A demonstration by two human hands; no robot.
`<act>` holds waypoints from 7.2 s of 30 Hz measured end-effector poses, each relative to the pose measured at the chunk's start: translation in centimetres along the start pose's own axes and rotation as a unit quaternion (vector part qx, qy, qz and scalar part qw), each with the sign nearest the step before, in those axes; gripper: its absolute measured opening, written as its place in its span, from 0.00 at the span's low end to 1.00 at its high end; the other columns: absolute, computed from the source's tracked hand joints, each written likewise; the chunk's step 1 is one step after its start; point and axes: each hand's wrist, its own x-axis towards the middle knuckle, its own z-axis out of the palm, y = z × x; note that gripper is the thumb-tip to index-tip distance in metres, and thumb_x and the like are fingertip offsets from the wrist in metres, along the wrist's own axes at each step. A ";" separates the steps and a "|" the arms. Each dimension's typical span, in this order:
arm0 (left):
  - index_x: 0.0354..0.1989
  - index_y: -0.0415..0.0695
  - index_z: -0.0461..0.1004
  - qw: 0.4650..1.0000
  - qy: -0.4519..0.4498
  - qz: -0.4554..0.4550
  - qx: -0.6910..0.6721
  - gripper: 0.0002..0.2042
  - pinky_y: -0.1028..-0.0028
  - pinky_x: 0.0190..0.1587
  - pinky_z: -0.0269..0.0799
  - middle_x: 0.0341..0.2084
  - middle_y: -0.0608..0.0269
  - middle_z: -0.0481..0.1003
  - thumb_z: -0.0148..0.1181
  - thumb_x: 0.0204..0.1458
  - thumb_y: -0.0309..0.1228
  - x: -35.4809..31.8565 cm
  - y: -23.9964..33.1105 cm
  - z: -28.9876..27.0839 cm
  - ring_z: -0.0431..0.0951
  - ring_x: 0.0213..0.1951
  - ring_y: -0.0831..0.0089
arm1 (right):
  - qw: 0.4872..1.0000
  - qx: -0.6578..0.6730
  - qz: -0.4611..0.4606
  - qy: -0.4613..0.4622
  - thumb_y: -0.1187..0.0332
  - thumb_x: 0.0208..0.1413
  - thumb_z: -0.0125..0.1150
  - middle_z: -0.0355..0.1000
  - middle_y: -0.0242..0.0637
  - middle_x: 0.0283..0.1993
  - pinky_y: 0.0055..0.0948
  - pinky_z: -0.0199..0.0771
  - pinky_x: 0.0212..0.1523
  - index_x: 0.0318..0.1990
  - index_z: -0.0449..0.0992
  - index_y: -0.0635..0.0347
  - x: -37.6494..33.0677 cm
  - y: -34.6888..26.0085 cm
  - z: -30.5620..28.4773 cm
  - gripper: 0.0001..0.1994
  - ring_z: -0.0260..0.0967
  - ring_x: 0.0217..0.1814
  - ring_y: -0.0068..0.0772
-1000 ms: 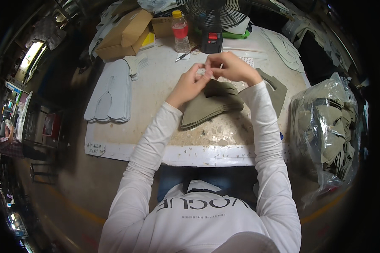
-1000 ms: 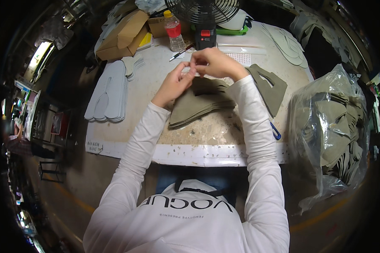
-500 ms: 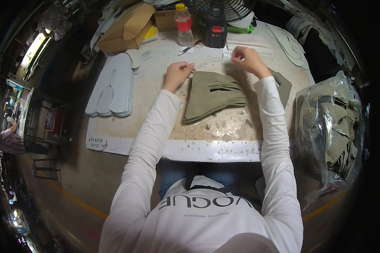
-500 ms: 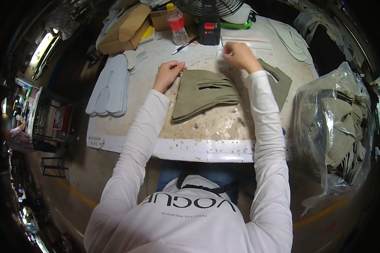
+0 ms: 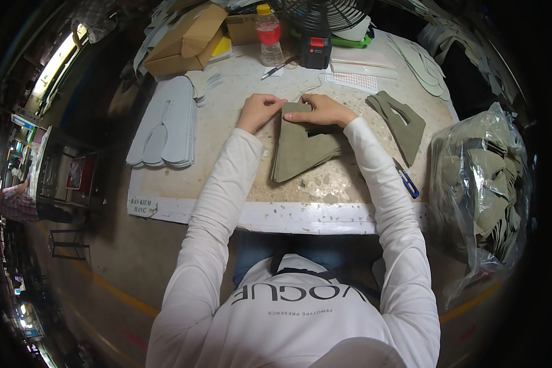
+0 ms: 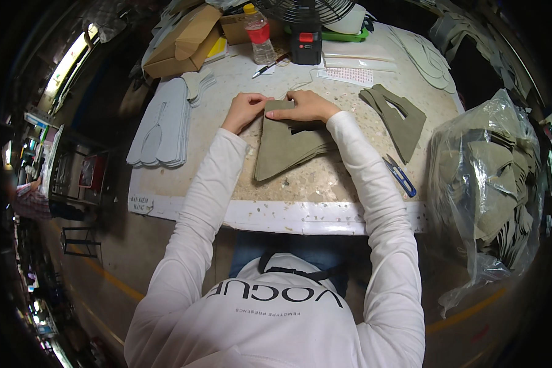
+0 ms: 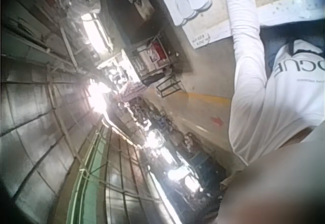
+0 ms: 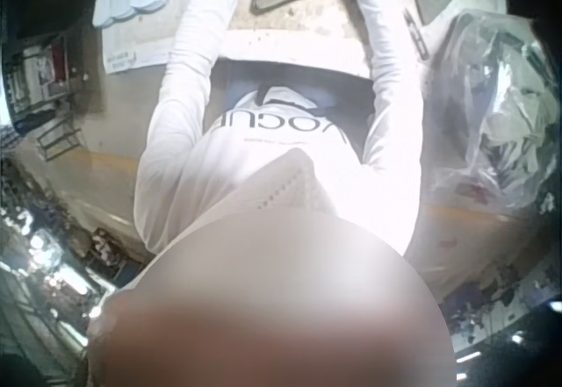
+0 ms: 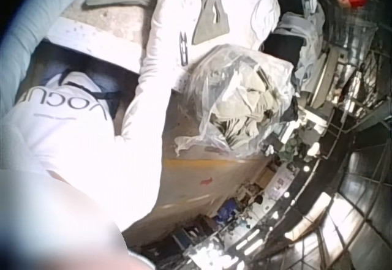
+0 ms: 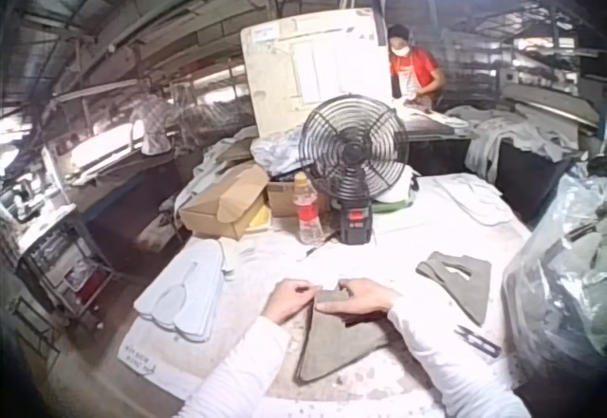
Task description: The person sorts and stacks olive-green fabric pieces on a worktable, aligning edges and organizing them into neat piles. The person repeatedly picks up pieces, checks alignment, and places them into stacks.
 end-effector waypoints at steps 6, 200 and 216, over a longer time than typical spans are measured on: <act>0.34 0.36 0.82 1.000 -0.010 0.000 -0.020 0.11 0.79 0.34 0.70 0.25 0.66 0.80 0.64 0.53 0.33 -0.1 0.1 -0.1 0.73 0.28 0.83 | 0.997 0.022 0.029 -0.073 0.32 0.45 0.61 0.76 0.56 0.45 0.34 0.71 0.52 0.51 0.74 0.71 -0.3 -0.5 0.0 0.44 0.74 0.49 0.46; 0.30 0.42 0.78 0.951 -0.134 0.011 -0.280 0.09 0.85 0.25 0.55 0.21 0.78 0.71 0.60 0.58 0.33 -5.2 3.9 -0.4 0.62 0.23 0.90 | 0.925 -0.155 -0.181 0.297 0.66 0.49 0.66 0.69 0.32 0.49 0.40 0.64 0.56 0.28 0.82 0.52 -6.4 -3.7 1.1 0.03 0.57 0.65 0.45; 0.30 0.43 0.64 0.986 -0.101 0.030 -0.130 0.11 0.79 0.26 0.58 0.20 0.72 0.65 0.46 0.65 0.34 -5.7 3.4 0.5 0.60 0.22 0.81 | 0.850 0.519 0.049 0.074 0.58 0.66 0.51 0.63 0.19 0.24 0.14 0.48 0.20 0.29 0.72 0.53 -3.3 -3.2 3.1 0.14 0.52 0.22 0.09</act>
